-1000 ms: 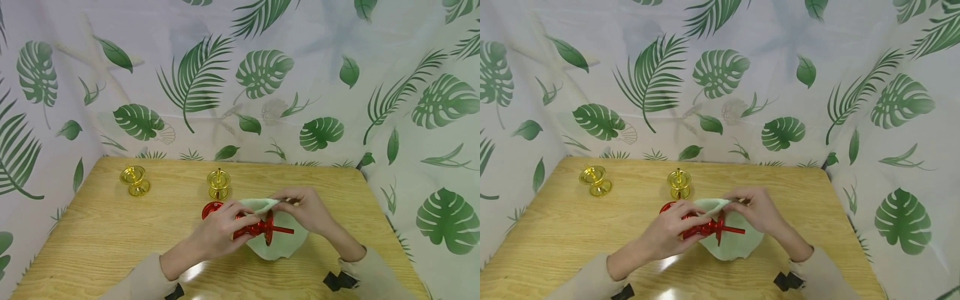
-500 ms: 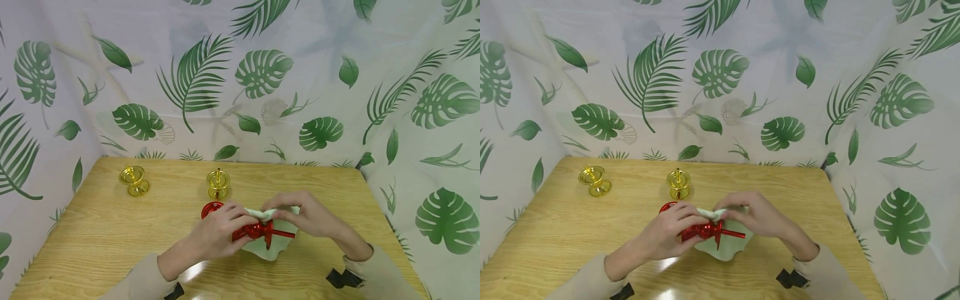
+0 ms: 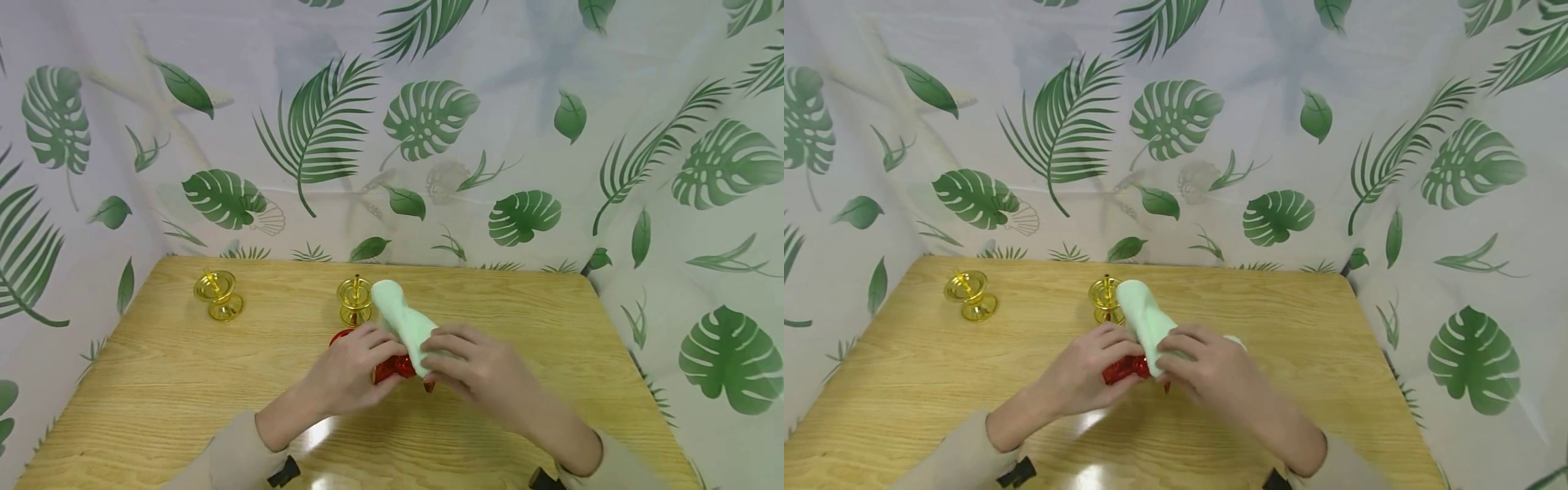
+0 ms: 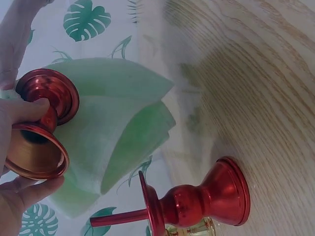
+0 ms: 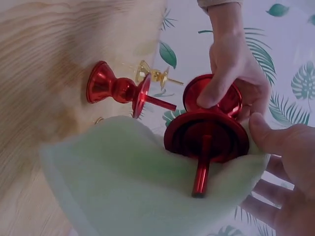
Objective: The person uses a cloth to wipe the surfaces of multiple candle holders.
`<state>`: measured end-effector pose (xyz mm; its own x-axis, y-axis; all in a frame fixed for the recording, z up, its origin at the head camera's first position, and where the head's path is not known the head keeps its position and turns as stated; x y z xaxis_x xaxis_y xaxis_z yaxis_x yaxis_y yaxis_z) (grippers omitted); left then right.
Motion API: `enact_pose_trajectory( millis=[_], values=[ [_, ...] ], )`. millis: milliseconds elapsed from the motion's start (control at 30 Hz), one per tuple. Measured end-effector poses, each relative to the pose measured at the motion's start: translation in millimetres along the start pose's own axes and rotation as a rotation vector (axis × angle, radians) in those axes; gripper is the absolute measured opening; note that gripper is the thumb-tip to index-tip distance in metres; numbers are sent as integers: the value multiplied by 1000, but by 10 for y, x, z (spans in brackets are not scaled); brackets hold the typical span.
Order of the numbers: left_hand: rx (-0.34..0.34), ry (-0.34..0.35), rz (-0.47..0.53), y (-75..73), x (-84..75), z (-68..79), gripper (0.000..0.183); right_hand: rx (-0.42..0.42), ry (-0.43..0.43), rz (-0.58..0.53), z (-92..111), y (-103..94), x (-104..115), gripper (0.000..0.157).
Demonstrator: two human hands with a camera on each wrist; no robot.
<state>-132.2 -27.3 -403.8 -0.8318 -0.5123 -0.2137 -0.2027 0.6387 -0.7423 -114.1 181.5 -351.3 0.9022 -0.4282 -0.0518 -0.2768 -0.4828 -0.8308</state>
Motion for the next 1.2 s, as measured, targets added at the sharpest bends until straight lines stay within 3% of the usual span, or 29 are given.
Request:
enact_pose_trajectory(
  millis=[133, 400, 567, 767, 900, 1033, 1200],
  values=[
    [0, 14, -4, 2, 1, -1, 33, -7, 4, 59, -10, 13, 75, 34],
    [-24, 67, -22, -25, -20, 2, 32, 147, 174, -63, -44, 63, 5, 17],
    [-27, 81, -24, -36, -44, 2, 32, 229, 285, -213, -86, 102, -112, 9],
    [-47, 120, -43, -40, -73, -12, 35, 291, 523, -476, -100, 125, -294, 4],
    [-59, 150, -54, -31, -84, -16, 34, 312, 614, -577, -98, 153, -377, 6],
    [-70, 149, -38, -36, -73, -26, 33, 282, 611, -581, -99, 170, -375, 6],
    [-57, 90, 27, -71, -54, -45, 31, 154, 512, -508, -91, 138, -274, 4]
  ],
)
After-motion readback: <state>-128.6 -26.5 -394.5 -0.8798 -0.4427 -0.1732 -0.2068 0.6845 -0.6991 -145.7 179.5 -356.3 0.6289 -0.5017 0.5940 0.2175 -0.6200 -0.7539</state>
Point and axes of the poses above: each hand's wrist, its own z-axis away from the middle knuckle, its own y-axis out of the palm, x = y × z, the point moved 3 cm from there along -z, towards the middle knuckle, and after that the axes turned 3 degrees about -y, right-handed, at the moved point
